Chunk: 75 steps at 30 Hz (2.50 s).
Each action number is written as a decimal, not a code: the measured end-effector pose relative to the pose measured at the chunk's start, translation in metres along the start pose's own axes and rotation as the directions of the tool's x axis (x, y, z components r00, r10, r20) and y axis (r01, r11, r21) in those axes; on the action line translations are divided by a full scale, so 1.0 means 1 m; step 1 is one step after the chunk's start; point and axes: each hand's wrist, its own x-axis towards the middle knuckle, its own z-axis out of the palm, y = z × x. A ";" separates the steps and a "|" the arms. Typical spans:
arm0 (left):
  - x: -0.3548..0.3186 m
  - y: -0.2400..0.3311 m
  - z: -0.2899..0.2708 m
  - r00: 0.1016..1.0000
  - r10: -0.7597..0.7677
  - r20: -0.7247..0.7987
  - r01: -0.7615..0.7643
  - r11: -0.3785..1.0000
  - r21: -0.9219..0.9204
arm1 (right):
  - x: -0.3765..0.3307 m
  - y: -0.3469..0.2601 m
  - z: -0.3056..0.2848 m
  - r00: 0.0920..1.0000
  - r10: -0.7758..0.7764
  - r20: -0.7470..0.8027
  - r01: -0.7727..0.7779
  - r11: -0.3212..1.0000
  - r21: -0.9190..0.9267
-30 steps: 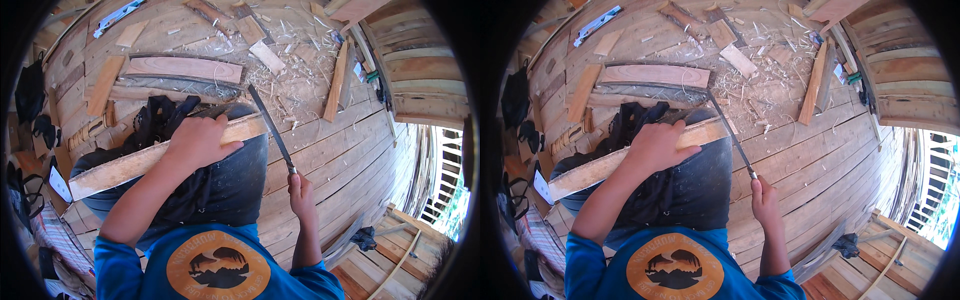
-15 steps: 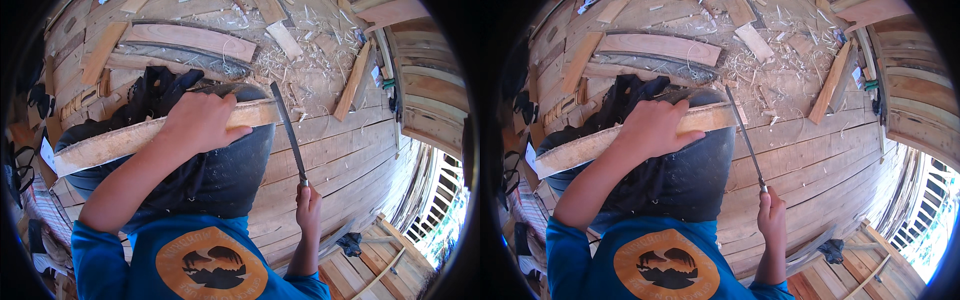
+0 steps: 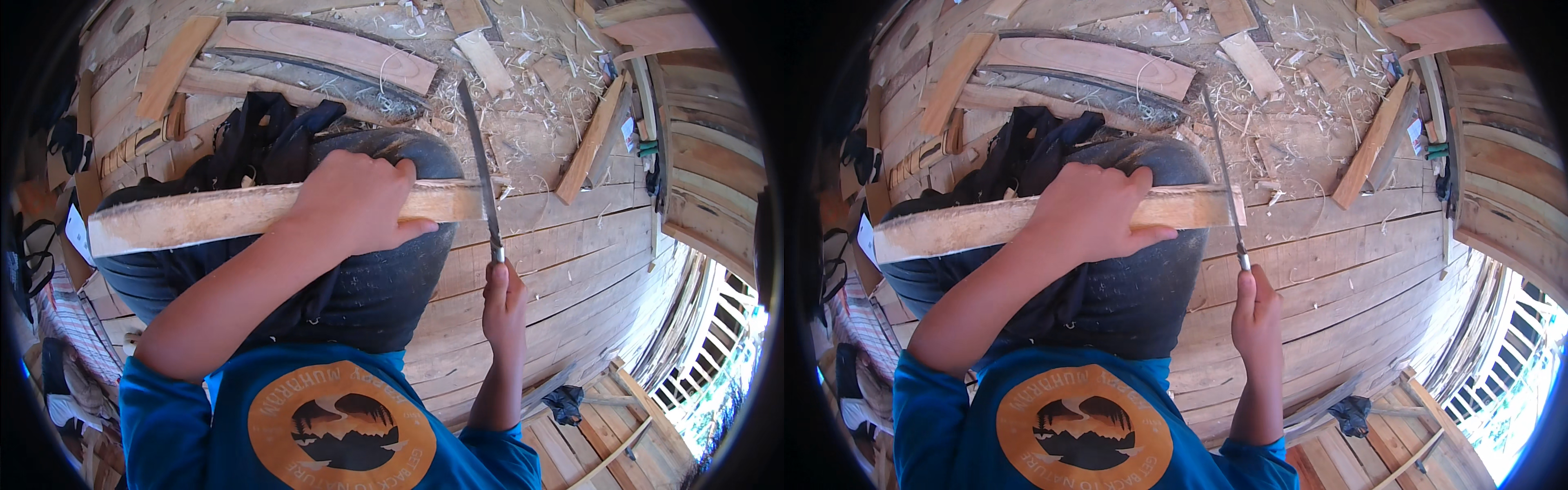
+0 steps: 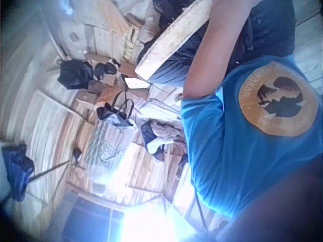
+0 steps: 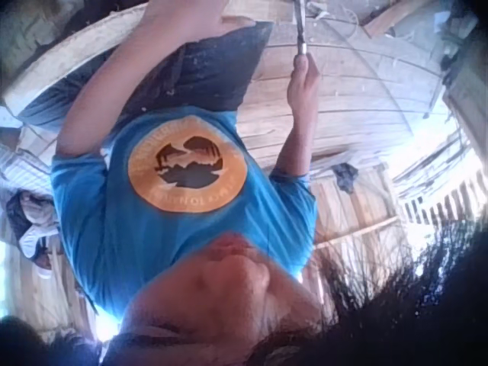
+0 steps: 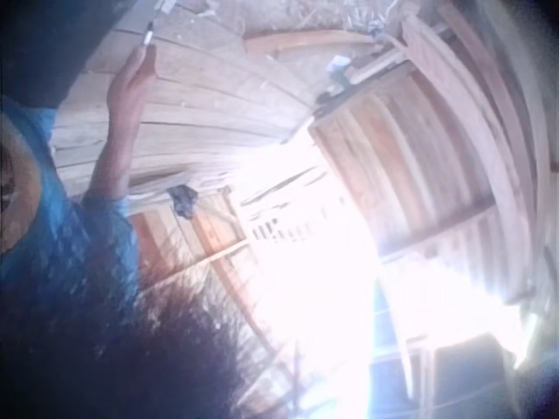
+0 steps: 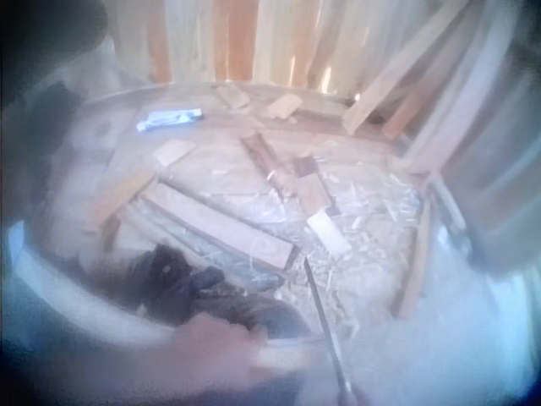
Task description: The person shapes a thin piece of wood by hand using a small saw to remove sections and refine the edge.
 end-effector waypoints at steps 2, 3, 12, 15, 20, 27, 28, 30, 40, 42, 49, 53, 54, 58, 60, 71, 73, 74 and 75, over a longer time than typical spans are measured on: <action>0.000 0.001 0.001 1.000 -0.002 -0.018 0.002 1.000 0.003 | -0.008 0.003 -0.003 0.997 0.074 0.001 -0.074 0.997 0.004; 0.001 0.002 0.003 1.000 0.002 -0.027 -0.002 1.000 0.007 | -0.008 0.003 -0.001 0.996 0.092 -0.001 -0.092 0.995 0.034; 0.010 -0.004 0.005 0.995 0.000 -0.099 0.004 0.999 0.040 | 0.011 0.000 0.010 0.988 0.154 -0.013 -0.150 0.979 0.139; 0.007 -0.003 0.004 0.993 -0.019 -0.119 0.027 0.997 0.067 | -0.011 0.006 -0.001 0.990 0.138 0.002 -0.138 0.986 0.094; 0.008 0.002 0.009 0.997 -0.020 -0.079 0.024 0.999 0.045 | -0.038 0.011 -0.012 0.973 0.226 0.047 -0.230 0.966 0.116; 0.011 -0.004 0.009 0.985 0.017 -0.174 -0.004 0.997 0.072 | 0.038 -0.005 0.012 0.996 0.086 0.024 -0.089 0.985 0.145; 0.010 -0.003 0.009 0.988 -0.011 -0.154 0.023 0.997 0.078 | 0.031 -0.006 0.012 0.992 0.123 0.019 -0.125 0.984 0.128; 0.009 0.001 0.006 0.992 -0.061 -0.109 0.070 0.994 0.087 | 0.003 0.006 0.003 0.986 0.165 0.024 -0.167 0.978 0.121; 0.012 -0.002 0.008 0.990 -0.009 -0.144 0.018 0.998 0.059 | -0.043 0.045 -0.014 0.971 0.236 0.029 -0.237 0.954 0.184; 0.016 -0.001 0.005 0.991 0.004 -0.137 0.003 0.999 0.052 | -0.037 0.044 -0.019 0.962 0.268 0.042 -0.271 0.936 0.223; 0.010 0.003 0.008 0.992 -0.002 -0.125 0.013 0.996 0.086 | 0.006 0.018 0.000 0.998 0.049 0.031 -0.051 0.995 0.085; 0.012 -0.002 0.011 0.986 -0.018 -0.167 0.033 0.996 0.086 | 0.027 0.013 0.002 0.997 0.065 0.047 -0.070 0.991 0.117; 0.013 -0.001 0.010 0.989 -0.033 -0.142 0.044 0.996 0.073 | 0.015 0.017 -0.003 0.994 0.095 0.047 -0.099 0.990 0.104; 0.015 -0.002 0.010 0.991 -0.006 -0.136 0.017 0.997 0.079 | -0.046 0.046 -0.025 0.985 0.163 0.056 -0.168 0.982 0.091; 0.010 -0.002 0.015 0.985 0.005 -0.171 0.007 0.997 0.075 | -0.059 0.047 -0.028 0.980 0.181 0.080 -0.188 0.979 0.085; 0.013 -0.002 0.008 0.993 -0.032 -0.112 0.041 0.996 0.074 | 0.004 0.013 -0.011 0.985 0.156 0.069 -0.162 0.982 0.099; 0.013 -0.002 0.009 0.994 -0.034 -0.107 0.042 0.997 0.072 | -0.026 0.032 -0.024 0.989 0.136 0.065 -0.141 0.987 0.083; 0.012 -0.002 0.011 0.993 -0.028 -0.112 0.036 0.997 0.069 | -0.032 0.035 -0.027 0.983 0.163 0.081 -0.169 0.982 0.078; 0.012 -0.002 0.012 0.993 -0.014 -0.119 0.022 0.997 0.071 | -0.038 0.033 -0.030 0.978 0.192 0.087 -0.199 0.977 0.076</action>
